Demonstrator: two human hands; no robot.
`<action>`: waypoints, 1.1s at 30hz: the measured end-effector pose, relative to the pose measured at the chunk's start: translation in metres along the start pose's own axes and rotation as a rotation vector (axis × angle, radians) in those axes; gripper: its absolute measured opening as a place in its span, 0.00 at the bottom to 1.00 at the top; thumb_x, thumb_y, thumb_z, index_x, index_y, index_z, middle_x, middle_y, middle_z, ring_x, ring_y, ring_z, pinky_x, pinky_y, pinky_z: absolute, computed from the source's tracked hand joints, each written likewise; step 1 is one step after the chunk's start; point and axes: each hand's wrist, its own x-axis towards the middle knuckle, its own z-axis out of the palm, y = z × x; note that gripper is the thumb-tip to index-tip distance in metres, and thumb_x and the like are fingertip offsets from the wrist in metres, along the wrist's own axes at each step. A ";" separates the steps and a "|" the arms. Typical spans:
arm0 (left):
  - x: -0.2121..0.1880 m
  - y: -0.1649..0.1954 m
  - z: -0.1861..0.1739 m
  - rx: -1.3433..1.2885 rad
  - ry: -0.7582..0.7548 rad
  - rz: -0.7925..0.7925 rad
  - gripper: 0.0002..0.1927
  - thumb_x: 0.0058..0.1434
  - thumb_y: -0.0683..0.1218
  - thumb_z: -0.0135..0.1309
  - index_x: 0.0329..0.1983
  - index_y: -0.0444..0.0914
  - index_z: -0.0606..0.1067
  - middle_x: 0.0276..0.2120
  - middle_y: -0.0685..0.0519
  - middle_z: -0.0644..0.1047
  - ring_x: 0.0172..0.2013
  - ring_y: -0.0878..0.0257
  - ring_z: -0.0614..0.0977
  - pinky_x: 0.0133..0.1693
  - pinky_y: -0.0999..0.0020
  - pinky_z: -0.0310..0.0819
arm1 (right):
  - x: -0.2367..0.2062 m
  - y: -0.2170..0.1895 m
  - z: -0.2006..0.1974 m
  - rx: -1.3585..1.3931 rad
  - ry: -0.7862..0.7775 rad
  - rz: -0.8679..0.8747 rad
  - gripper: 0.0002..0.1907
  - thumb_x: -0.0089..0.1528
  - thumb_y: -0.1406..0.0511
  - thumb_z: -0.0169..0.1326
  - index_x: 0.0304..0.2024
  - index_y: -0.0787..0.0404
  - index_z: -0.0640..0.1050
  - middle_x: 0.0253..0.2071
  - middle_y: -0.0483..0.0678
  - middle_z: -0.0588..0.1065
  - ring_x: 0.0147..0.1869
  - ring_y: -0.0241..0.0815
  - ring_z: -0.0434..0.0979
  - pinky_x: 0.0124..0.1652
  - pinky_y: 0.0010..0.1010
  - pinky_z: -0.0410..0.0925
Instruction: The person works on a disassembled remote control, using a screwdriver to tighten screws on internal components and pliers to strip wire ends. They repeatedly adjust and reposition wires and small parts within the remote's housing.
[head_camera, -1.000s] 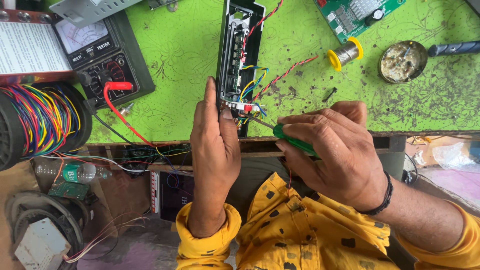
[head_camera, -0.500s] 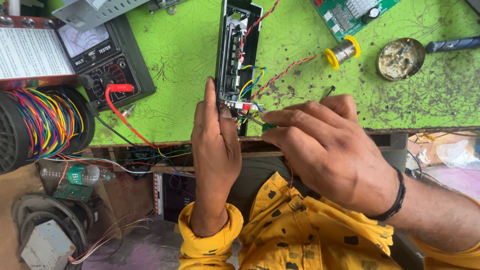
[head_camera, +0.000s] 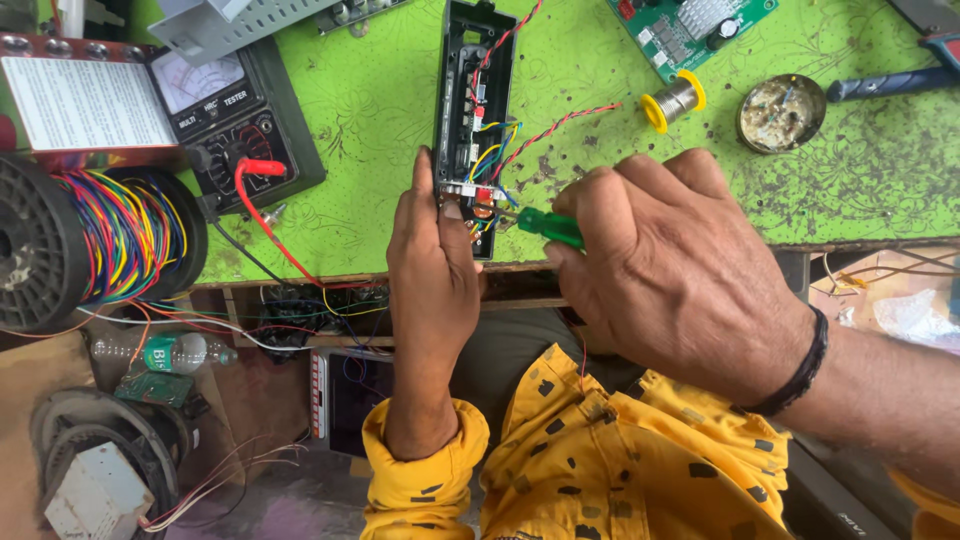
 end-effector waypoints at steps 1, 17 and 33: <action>0.000 0.000 0.000 0.019 0.011 0.053 0.24 0.76 0.41 0.37 0.73 0.28 0.59 0.40 0.43 0.72 0.31 0.56 0.77 0.32 0.61 0.75 | 0.003 -0.002 -0.001 -0.078 -0.062 0.033 0.15 0.61 0.60 0.58 0.37 0.64 0.69 0.27 0.48 0.75 0.34 0.51 0.76 0.41 0.40 0.61; 0.000 -0.017 0.000 -0.139 0.009 0.001 0.25 0.74 0.44 0.36 0.71 0.28 0.61 0.46 0.44 0.75 0.28 0.63 0.78 0.23 0.71 0.80 | 0.005 -0.015 0.009 -0.245 -0.384 0.277 0.21 0.69 0.48 0.49 0.37 0.58 0.69 0.19 0.51 0.74 0.26 0.53 0.76 0.45 0.41 0.65; 0.002 -0.023 -0.001 -0.229 0.005 -0.008 0.26 0.73 0.43 0.36 0.72 0.30 0.60 0.46 0.46 0.75 0.31 0.66 0.80 0.23 0.73 0.83 | 0.025 -0.035 0.006 -0.392 -0.055 0.038 0.23 0.74 0.51 0.52 0.34 0.62 0.70 0.15 0.51 0.71 0.25 0.54 0.77 0.47 0.42 0.67</action>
